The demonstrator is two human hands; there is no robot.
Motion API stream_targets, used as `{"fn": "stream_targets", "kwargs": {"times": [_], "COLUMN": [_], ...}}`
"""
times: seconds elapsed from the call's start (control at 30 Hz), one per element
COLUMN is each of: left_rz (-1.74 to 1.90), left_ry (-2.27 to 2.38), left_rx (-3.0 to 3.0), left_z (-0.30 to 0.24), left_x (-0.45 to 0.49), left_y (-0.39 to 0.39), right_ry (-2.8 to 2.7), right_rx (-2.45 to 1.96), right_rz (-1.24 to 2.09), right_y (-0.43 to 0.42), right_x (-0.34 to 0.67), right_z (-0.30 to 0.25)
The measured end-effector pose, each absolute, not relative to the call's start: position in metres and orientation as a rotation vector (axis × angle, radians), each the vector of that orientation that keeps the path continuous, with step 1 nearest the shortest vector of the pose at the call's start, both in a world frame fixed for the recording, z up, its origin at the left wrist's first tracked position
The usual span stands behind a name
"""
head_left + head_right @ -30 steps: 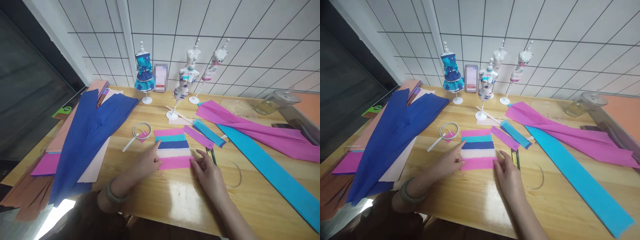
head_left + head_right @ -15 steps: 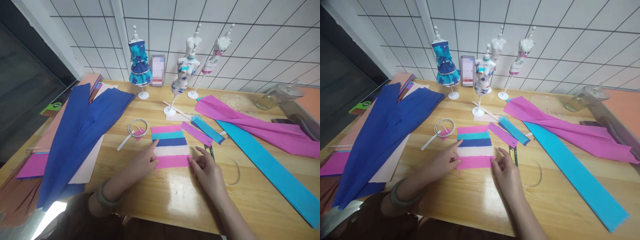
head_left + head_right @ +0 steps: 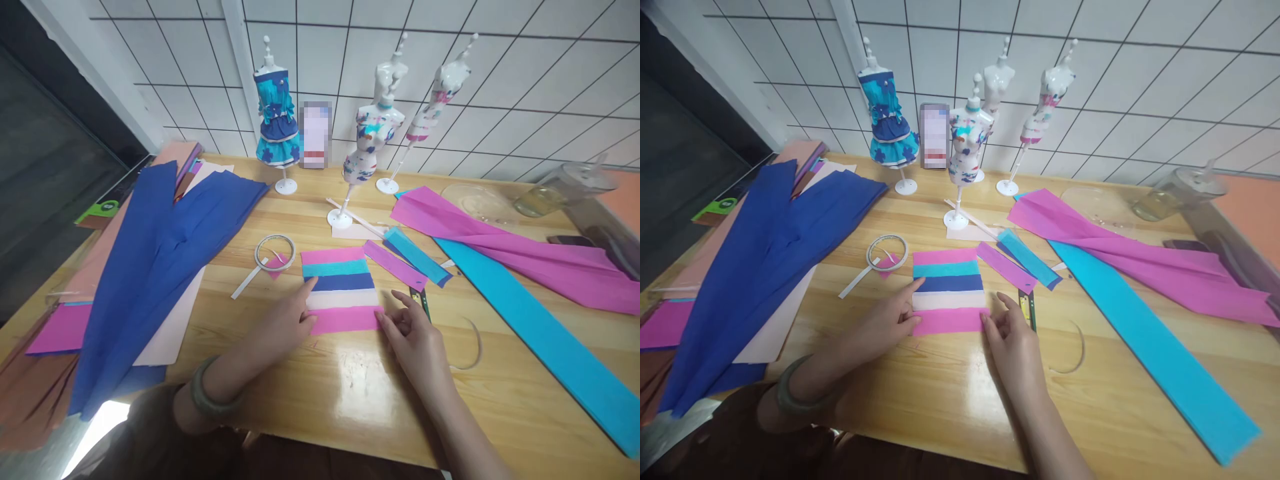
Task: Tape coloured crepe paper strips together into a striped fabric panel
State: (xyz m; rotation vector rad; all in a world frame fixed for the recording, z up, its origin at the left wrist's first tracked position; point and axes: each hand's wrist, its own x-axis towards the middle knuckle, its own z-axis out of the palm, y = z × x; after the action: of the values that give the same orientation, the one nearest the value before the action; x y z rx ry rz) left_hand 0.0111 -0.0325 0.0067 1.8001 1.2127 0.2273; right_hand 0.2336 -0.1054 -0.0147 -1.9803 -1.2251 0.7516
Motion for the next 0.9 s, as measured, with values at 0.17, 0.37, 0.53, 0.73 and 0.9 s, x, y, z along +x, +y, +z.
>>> {"fn": "stream_targets", "kwargs": {"times": [0.17, 0.37, 0.53, 0.73, 0.9], "left_rz": [0.237, 0.242, 0.253, 0.241, 0.220], "left_ry": [1.208, 1.213, 1.210, 1.213, 1.212], "left_rx": [1.804, 1.790, 1.785, 1.779, 1.762], "left_z": [0.0072, 0.0059, 0.0060, 0.0111, 0.0133], "left_x": [0.0108, 0.0110, 0.0107, 0.0105, 0.0113], "left_y": [-0.0323, -0.0325, -0.0328, -0.0316, -0.0304], "right_ry": [-1.206, -1.194, -1.175, -1.192, -1.218], "right_rx": [-1.981, -1.990, -1.976, -1.977, -1.995], "right_rz": [0.765, 0.761, 0.784, 0.760, 0.736], "right_y": [-0.1044, -0.1049, -0.1049, -0.1045, -0.1052], "right_x": [0.2325, 0.2325, 0.2318, 0.2326, 0.2330], "right_z": [-0.0128, -0.0133, -0.0134, -0.0159, -0.0160]}}
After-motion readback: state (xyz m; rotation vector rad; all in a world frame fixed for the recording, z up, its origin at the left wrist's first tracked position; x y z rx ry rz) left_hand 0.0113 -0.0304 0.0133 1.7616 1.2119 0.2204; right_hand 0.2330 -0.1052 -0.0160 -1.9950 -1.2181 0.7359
